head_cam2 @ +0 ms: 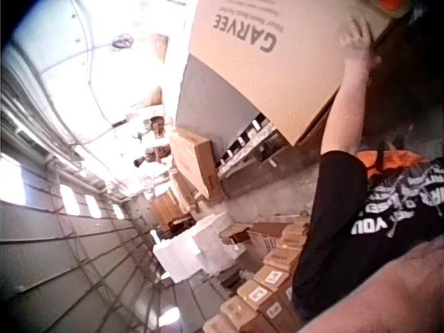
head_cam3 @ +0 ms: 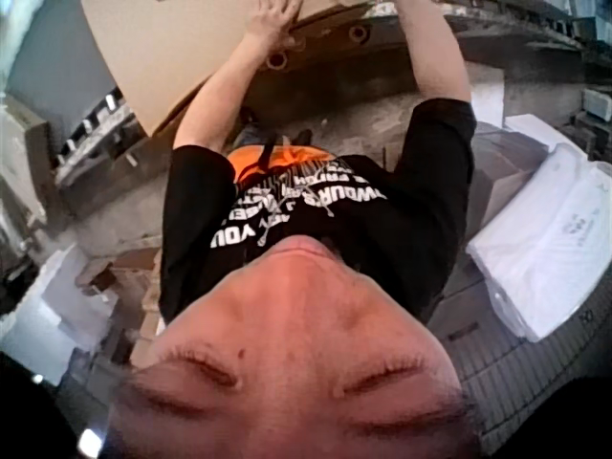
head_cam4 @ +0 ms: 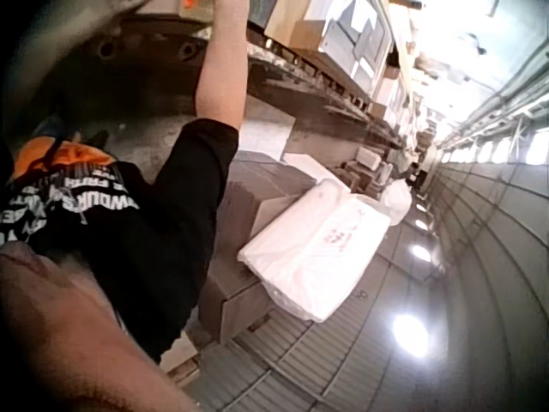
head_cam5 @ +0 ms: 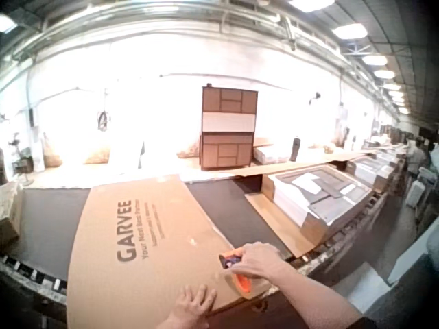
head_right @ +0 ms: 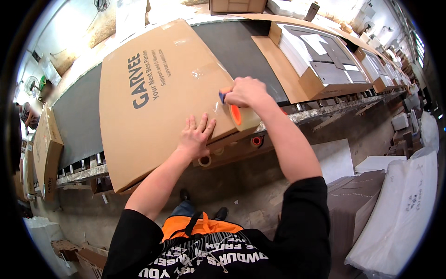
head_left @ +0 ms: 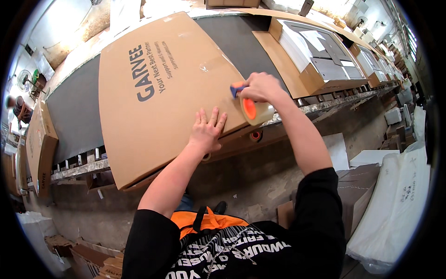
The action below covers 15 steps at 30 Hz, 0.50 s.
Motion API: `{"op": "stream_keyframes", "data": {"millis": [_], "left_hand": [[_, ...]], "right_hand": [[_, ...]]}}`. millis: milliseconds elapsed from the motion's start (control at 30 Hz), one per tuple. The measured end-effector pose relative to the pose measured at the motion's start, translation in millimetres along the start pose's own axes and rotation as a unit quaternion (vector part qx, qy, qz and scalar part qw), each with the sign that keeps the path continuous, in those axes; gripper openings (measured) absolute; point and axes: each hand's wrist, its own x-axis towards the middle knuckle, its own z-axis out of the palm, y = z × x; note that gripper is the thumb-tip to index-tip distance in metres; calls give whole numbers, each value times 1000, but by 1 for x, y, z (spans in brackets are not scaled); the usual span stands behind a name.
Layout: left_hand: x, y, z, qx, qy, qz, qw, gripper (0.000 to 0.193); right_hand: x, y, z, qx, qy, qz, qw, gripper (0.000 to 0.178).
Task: The person tapes large flat cardboard boxes at a warehouse workstation. The person retrieves a tape dispenser, applies tape to the edges of several flat boxes, inserts white foam protective sheets into an open box, and closes and tapes the final box shut.
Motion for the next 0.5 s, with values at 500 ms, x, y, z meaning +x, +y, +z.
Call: {"op": "stream_keyframes", "data": {"millis": [500], "left_hand": [[-4, -8, 14, 8, 83, -1, 996, 95]], "right_hand": [[-58, 18, 115, -106, -142, -67, 982, 29]]}}
